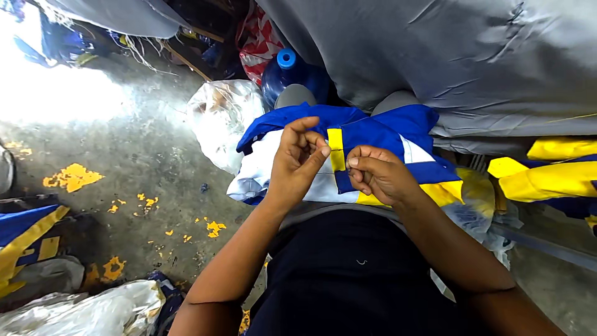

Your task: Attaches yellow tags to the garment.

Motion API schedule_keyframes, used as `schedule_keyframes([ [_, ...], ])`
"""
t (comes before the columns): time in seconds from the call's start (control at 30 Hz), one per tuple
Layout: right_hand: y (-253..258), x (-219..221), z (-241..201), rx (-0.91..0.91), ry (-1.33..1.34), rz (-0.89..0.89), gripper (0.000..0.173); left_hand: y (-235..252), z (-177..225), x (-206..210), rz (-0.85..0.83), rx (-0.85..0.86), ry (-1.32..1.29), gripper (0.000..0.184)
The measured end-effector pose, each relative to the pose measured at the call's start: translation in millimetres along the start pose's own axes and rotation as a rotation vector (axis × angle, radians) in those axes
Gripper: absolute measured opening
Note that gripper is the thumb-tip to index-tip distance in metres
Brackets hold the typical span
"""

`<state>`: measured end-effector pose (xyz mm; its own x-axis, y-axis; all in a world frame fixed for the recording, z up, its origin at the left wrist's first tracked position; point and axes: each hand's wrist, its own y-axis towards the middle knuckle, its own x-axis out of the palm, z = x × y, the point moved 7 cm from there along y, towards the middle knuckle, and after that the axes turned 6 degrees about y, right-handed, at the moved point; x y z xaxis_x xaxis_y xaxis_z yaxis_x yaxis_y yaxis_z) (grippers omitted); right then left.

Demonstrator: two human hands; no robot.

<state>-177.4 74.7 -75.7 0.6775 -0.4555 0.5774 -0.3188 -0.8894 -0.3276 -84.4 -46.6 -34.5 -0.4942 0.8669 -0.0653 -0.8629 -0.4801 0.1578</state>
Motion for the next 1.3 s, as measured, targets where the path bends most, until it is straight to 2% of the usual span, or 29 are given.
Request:
schedule_keyframes([
  [0.1, 0.9, 1.0, -0.9, -0.005, 0.004, -0.022, 0.023, -2.4, -2.0, 7.3, -0.068, -0.01, -0.027, 0.052],
  [0.2, 1.7, 3.6, -1.4, 0.001, 0.003, -0.035, 0.021, -3.4, -0.8, 12.1, -0.127, -0.008, 0.053, 0.057],
  [0.43, 2.3, 5.9, 0.4, 0.049, -0.063, -0.047, 0.018, -1.4, 15.4, 13.3, -0.249, 0.19, 0.412, 0.049],
  [0.53, 3.4, 5.4, -0.1, 0.054, -0.078, -0.054, 0.02, -0.6, 17.6, 13.2, -0.255, 0.221, 0.468, 0.045],
  [0.7, 2.5, -1.5, -0.5, 0.047, -0.039, -0.026, 0.023, 3.8, 10.5, -4.7, -0.103, 0.158, 0.292, 0.046],
  [0.83, 4.7, 1.8, -0.4, 0.064, 0.002, -0.052, 0.024, -2.6, -2.9, 6.2, -0.114, 0.053, 0.14, 0.062],
  [1.07, 5.7, 3.6, 1.8, 0.065, 0.021, -0.052, 0.024, -2.9, 0.3, 7.5, -0.078, 0.07, 0.047, 0.058],
  [1.17, 4.8, 1.4, 0.5, 0.062, 0.032, -0.046, 0.025, -0.6, -4.5, 3.2, -0.031, 0.007, -0.027, 0.061],
  [1.23, 5.3, 1.9, 0.9, 0.067, 0.046, -0.035, 0.026, -2.8, -16.3, 7.6, -0.048, -0.06, -0.014, 0.051],
  [1.3, 7.8, 3.9, 2.0, 0.071, 0.049, -0.023, 0.025, -5.0, -26.8, 14.5, -0.022, -0.101, -0.022, 0.016],
])
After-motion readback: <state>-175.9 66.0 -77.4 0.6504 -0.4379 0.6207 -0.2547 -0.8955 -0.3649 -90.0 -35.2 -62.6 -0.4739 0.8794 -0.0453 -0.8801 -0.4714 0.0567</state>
